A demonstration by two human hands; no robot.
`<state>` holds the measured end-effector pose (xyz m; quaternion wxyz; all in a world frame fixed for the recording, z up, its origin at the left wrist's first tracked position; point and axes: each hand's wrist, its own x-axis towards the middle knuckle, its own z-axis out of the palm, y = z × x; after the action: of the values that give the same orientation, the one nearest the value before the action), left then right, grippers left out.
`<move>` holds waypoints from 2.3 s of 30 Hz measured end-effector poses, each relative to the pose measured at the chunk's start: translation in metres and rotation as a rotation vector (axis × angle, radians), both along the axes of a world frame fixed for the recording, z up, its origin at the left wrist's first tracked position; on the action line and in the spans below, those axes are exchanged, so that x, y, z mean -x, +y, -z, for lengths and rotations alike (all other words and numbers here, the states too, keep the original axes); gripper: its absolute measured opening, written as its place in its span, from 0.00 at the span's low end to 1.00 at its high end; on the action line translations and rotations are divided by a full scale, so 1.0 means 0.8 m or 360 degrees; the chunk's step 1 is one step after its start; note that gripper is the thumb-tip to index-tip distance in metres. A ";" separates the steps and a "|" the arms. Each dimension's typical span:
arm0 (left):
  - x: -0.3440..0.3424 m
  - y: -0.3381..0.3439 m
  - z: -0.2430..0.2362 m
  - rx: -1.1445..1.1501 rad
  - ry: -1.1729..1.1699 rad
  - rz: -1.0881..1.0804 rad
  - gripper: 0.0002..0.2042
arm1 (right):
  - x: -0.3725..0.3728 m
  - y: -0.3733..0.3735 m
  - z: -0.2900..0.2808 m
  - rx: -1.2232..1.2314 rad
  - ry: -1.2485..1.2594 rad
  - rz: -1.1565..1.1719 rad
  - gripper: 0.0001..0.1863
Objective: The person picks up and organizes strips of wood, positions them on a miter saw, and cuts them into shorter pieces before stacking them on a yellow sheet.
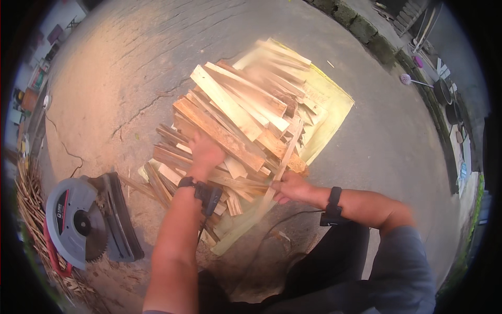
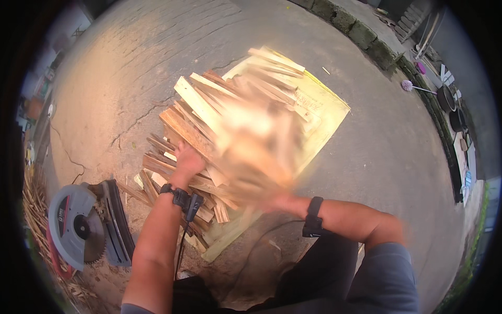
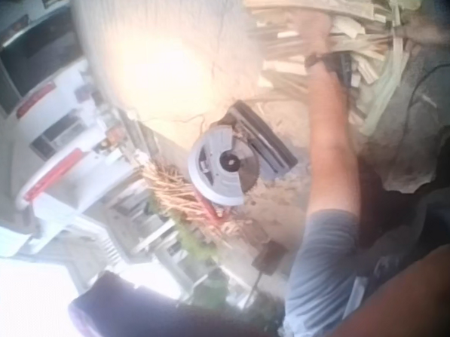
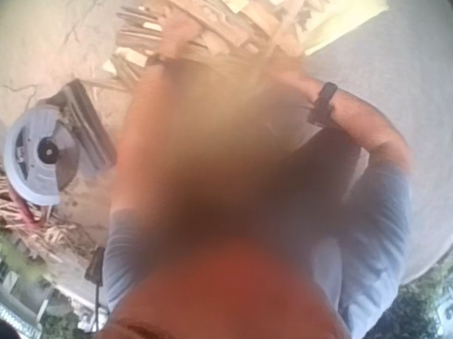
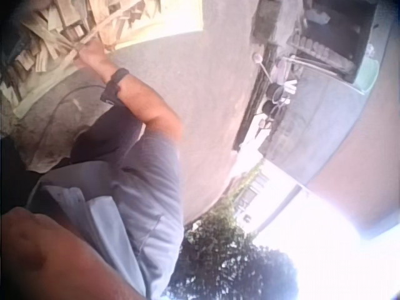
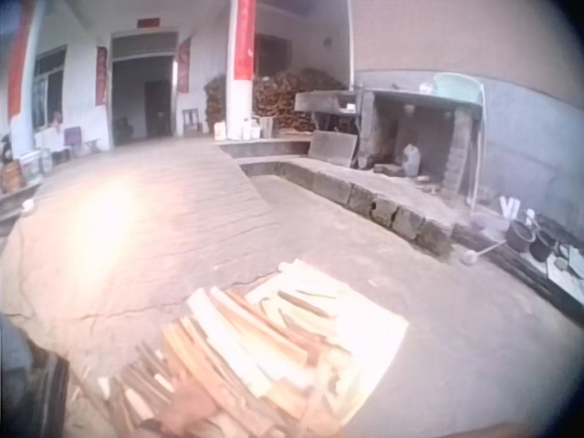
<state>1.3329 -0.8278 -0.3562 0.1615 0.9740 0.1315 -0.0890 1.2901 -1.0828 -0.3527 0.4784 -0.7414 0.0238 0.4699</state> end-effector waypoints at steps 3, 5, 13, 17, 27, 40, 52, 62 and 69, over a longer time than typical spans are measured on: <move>-0.007 0.012 0.005 -0.0231 0.0237 0.0142 0.32 | -0.003 -0.010 -0.006 0.0034 -0.0081 0.0086 0.22; -0.011 0.018 0.012 -0.0322 0.0181 0.0168 0.32 | -0.008 -0.018 -0.016 0.0072 -0.0145 0.0139 0.20; -0.010 0.052 -0.050 0.0154 -0.0121 0.0146 0.25 | -0.125 -0.011 -0.202 0.0632 -0.0797 -0.0621 0.19; 0.002 0.043 -0.056 0.0283 -0.0196 -0.0040 0.23 | -0.235 0.011 -0.225 0.0969 -0.1693 -0.0461 0.22; 0.129 0.166 -0.101 0.0105 -0.0426 0.0297 0.25 | -0.087 0.044 -0.137 -0.0064 -0.1262 -0.0598 0.16; 0.539 0.226 0.118 0.0576 0.0530 -0.0478 0.22 | -0.052 -0.021 -0.029 0.1029 -0.1320 -0.0559 0.26; 0.560 0.209 0.205 0.0483 0.0214 -0.0482 0.25 | -0.034 0.024 -0.043 0.0980 -0.1476 -0.0706 0.24; 0.553 0.201 0.195 0.0472 0.0232 -0.0539 0.20 | -0.023 -0.006 -0.016 0.0477 -0.1476 -0.0206 0.14; 0.573 0.212 0.180 0.0627 0.0094 -0.0534 0.18 | -0.010 0.033 -0.097 0.0362 -0.1694 0.0100 0.11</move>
<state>0.8743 -0.6578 -0.4998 0.3567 0.8853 0.2762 -0.1132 1.2980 -1.0563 -0.2754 0.3549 -0.9229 -0.1489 0.0095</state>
